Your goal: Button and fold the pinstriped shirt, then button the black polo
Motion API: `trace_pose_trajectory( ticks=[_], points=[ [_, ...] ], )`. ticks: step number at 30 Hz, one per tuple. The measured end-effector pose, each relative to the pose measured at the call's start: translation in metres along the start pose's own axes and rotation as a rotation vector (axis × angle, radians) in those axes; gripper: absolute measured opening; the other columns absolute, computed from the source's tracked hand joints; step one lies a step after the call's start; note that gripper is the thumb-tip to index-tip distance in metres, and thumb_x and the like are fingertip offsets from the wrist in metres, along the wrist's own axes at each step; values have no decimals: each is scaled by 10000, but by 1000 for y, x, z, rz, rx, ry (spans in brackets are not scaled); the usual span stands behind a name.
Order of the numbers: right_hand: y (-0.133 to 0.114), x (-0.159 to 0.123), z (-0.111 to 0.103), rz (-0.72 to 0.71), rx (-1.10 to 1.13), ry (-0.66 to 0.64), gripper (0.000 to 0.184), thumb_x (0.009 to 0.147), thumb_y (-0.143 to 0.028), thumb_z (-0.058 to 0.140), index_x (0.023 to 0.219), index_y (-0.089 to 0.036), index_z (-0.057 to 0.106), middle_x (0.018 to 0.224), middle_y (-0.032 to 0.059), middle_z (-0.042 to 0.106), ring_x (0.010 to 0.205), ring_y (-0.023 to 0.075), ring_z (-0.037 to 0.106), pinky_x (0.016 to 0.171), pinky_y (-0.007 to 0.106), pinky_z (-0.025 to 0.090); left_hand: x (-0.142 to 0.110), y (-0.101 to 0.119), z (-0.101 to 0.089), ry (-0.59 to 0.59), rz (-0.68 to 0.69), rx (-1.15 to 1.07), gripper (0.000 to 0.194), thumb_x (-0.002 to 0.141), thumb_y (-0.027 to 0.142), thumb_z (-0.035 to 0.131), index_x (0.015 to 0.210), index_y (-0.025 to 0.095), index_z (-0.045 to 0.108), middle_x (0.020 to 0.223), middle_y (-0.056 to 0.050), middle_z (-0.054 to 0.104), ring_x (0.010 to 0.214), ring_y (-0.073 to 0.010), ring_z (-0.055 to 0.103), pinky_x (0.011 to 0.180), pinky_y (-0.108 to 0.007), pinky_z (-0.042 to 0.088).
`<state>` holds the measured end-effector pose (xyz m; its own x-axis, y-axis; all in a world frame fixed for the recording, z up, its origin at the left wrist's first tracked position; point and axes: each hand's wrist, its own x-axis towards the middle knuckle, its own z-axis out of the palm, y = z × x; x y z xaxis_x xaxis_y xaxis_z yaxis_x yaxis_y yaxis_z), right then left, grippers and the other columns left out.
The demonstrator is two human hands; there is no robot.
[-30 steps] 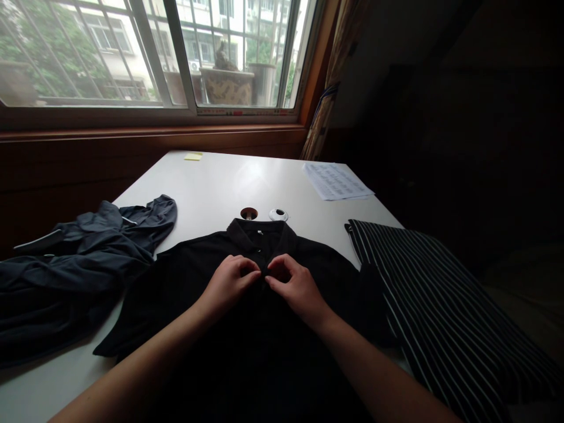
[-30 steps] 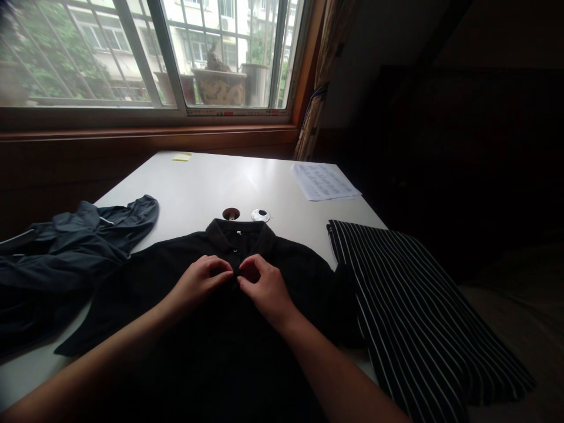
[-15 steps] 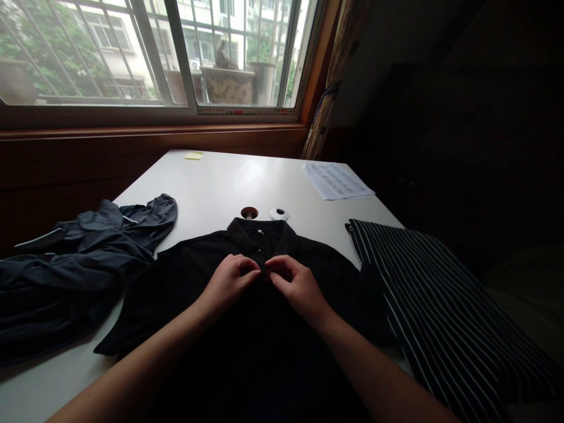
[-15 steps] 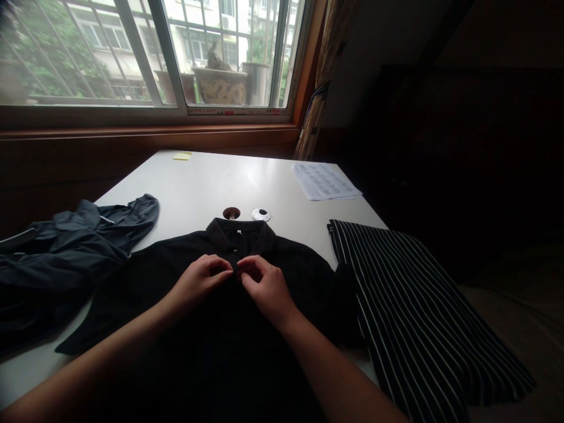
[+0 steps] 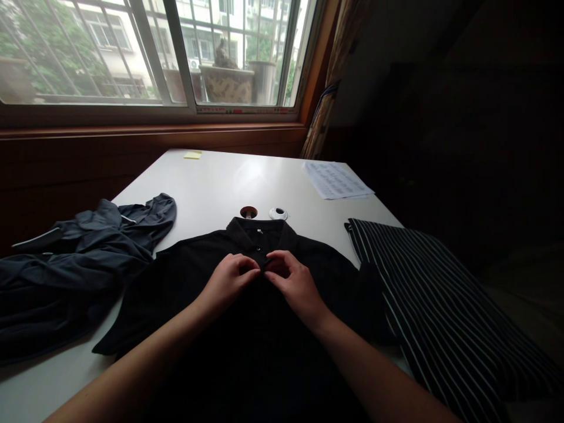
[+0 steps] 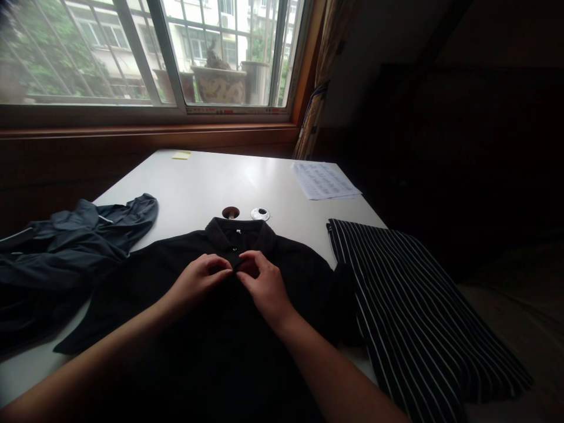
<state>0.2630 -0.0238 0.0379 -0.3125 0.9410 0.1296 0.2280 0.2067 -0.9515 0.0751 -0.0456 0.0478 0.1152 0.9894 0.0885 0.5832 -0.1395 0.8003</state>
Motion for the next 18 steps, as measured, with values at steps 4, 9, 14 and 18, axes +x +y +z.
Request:
trace_pose_trajectory(
  ticks=[4,9,14,18],
  points=[
    [2,0,1,30,-21,48,241,781,-254,720,986,-241,594,881,-8,716,832,187,700,783,308,546,0,1,0,9,6,0,143,859,325,636,858,220,734,897,-31,731,928,-234,617,844,-347,452],
    [-1,-2,-1,6,-202,83,136,793,-303,732,779,-229,619,765,-13,680,726,182,646,679,291,492,-2,2,-1,26,-6,-10,127,853,310,646,842,225,739,878,-24,726,914,-227,623,831,-336,454],
    [-2,-2,-2,-81,-193,42,42,834,-261,707,853,-244,741,871,15,726,841,199,678,785,307,509,-3,3,-1,29,-10,-19,133,846,316,649,847,218,738,873,-29,727,910,-227,629,828,-334,458],
    [-1,-4,-2,-83,-184,27,84,850,-248,699,882,-258,776,888,19,741,853,202,693,797,311,520,-2,4,-1,38,-20,-7,146,847,327,645,846,216,740,878,-34,732,914,-231,632,834,-339,456]
  ],
)
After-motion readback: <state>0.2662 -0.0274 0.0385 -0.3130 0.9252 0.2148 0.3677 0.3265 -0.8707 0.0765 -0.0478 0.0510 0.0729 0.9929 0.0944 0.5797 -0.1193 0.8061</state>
